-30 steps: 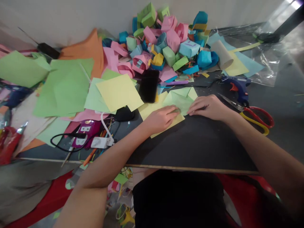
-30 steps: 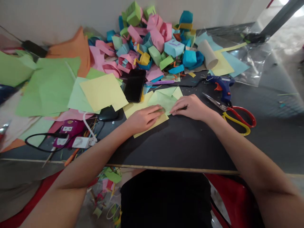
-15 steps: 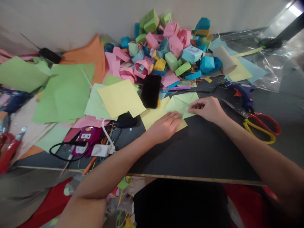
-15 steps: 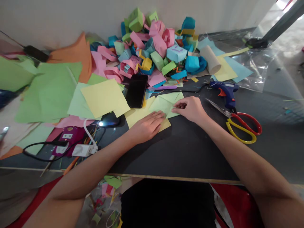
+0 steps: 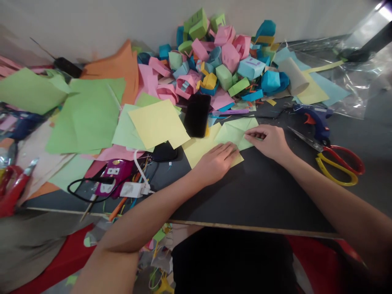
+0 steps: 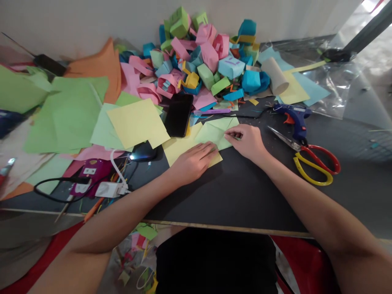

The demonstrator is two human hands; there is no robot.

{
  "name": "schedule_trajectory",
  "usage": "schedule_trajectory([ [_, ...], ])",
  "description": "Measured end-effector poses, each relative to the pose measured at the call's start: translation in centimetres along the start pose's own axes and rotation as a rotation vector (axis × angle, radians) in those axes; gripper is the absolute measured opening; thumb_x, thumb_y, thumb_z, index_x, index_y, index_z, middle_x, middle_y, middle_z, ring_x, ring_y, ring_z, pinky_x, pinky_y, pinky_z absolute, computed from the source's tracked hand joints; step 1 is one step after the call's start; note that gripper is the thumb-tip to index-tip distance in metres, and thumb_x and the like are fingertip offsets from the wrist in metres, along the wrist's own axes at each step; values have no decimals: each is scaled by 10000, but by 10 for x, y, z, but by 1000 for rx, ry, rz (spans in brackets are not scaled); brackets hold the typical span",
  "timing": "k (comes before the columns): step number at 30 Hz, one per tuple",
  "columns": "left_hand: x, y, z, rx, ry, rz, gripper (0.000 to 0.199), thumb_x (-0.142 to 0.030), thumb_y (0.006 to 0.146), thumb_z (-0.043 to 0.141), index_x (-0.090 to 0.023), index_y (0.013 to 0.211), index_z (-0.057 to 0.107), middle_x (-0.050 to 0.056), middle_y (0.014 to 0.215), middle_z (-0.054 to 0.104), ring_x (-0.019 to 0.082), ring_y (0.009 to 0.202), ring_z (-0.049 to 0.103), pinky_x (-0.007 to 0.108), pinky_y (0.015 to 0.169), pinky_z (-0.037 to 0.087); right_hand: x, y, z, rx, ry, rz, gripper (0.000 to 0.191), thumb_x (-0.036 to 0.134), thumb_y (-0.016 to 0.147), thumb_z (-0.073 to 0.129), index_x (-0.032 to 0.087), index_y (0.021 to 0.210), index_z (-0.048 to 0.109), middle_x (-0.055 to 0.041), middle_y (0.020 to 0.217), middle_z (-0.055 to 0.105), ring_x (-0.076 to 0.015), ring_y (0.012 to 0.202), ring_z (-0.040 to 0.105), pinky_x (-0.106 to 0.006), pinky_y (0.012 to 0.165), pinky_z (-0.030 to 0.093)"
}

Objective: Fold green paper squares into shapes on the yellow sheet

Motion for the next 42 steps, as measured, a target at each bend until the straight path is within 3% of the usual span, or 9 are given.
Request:
schedule_trajectory([
  [7,-1,-1,1,28,-1,-4,415,-113,1029,417,-74,1377,639,192,1427,677,269,1387,626,445,1162,542,-2,0,3,-33,-17,-19,180,376,882,690,269,893,835,-47,832,798,-216,717,699,-370,698,564],
  [14,-7,0,-1,76,69,56,456,-115,1000,411,36,1367,635,262,1426,649,307,1366,640,441,1146,546,3,0,7,-44,19,17,183,285,854,684,243,962,827,-54,845,785,-222,748,703,-376,725,563],
  [19,-12,0,-7,123,15,-44,481,-140,1003,417,4,1427,595,219,1507,598,284,1455,559,445,1187,503,2,1,8,-158,-36,-23,32,267,790,762,257,818,773,-60,994,783,-292,997,719,-494,962,528],
  [23,-13,1,-11,152,-38,-68,494,-183,1015,436,0,1457,560,210,1558,555,283,1508,495,439,1221,463,0,3,8,-210,-93,-17,85,287,772,793,267,844,752,-75,1141,756,-339,1152,676,-571,1063,450],
  [32,-10,2,0,73,-36,-78,591,-477,1074,464,-11,1421,575,265,1451,635,307,1405,604,426,1116,516,-1,3,7,-142,-95,37,86,317,802,800,272,875,805,-75,1037,768,-327,1063,695,-543,1008,493],
  [42,-12,0,2,15,22,-59,546,-409,1105,392,6,1384,611,240,1435,656,287,1373,633,404,1089,538,-7,14,6,-27,-48,80,153,392,803,802,254,852,847,-65,970,790,-264,877,724,-450,884,557],
])
Point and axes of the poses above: each hand's wrist, its own y-axis towards the middle knuckle, its own z-axis out of the palm, x = y × z, the point moved 1 cm from there along y, towards the middle knuckle
